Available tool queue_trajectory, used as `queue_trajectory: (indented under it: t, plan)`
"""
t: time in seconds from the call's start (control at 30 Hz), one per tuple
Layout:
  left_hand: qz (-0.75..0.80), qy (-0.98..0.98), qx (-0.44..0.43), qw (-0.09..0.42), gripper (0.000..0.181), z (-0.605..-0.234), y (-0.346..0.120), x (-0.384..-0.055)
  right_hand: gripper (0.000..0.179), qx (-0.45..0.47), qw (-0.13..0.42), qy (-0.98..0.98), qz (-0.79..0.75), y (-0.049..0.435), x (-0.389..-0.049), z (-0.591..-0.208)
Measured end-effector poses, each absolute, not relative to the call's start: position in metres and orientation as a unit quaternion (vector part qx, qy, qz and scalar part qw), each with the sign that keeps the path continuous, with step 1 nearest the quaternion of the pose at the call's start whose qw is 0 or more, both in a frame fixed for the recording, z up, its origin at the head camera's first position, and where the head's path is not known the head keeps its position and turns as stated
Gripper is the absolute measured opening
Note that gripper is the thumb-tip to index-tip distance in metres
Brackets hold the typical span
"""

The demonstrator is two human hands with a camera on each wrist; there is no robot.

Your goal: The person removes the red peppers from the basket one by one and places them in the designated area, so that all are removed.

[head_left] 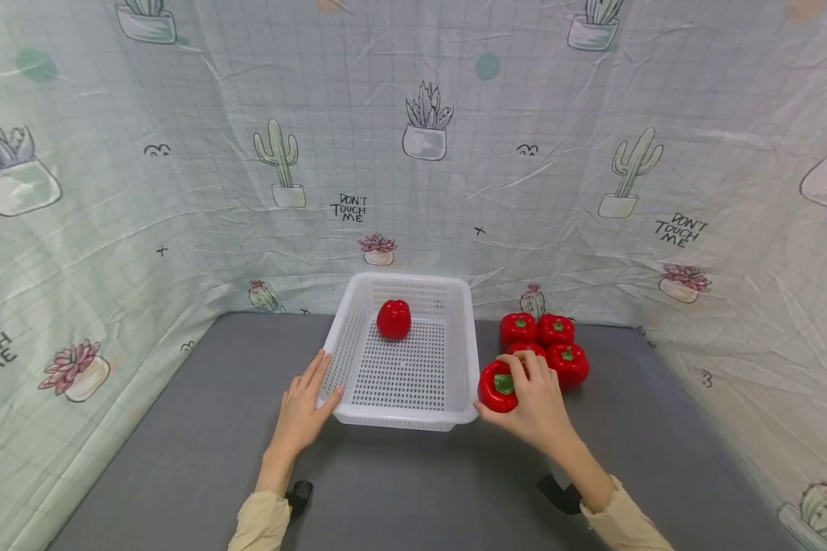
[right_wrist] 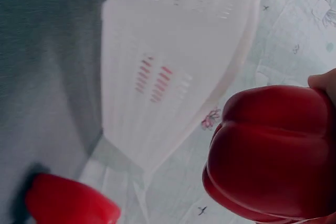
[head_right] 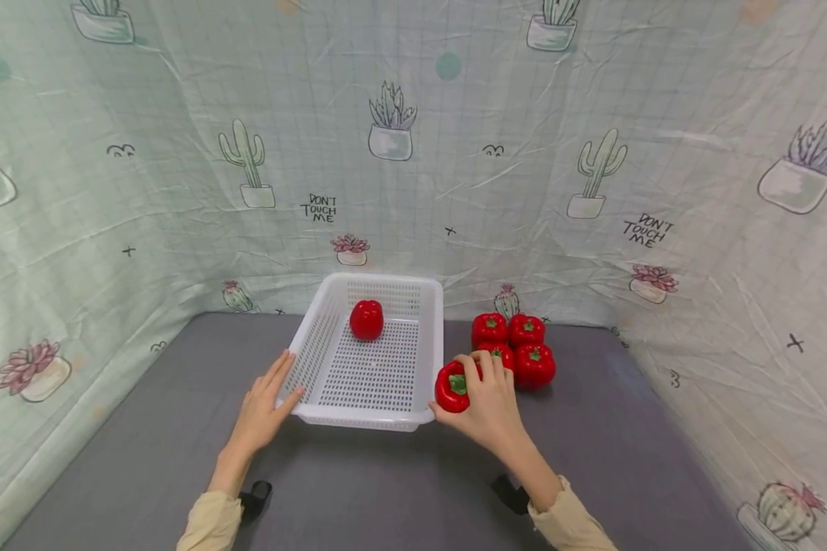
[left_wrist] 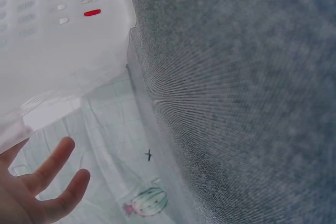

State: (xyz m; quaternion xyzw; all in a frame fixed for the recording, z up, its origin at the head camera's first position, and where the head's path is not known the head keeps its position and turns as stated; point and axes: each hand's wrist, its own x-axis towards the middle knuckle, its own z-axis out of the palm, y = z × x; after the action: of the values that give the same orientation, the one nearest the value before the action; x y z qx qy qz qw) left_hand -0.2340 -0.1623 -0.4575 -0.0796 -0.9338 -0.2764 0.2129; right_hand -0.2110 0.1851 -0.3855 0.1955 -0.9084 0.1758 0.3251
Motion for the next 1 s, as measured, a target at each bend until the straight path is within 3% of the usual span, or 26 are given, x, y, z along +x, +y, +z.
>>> queue_trajectory:
  t: [0.43, 1.0]
  plan:
    - [-0.271, -0.936, -0.082, 0.207, 0.061, -0.457, -0.163, -0.233, 0.068, 0.173, 0.362, -0.906, 0.136, 0.216, -0.211, -0.409]
    - [-0.251, -0.948, -0.077, 0.181, 0.063, -0.452, -0.164, -0.233, 0.071, 0.146, 0.322, -0.930, 0.103, 0.232, -0.220, -0.435]
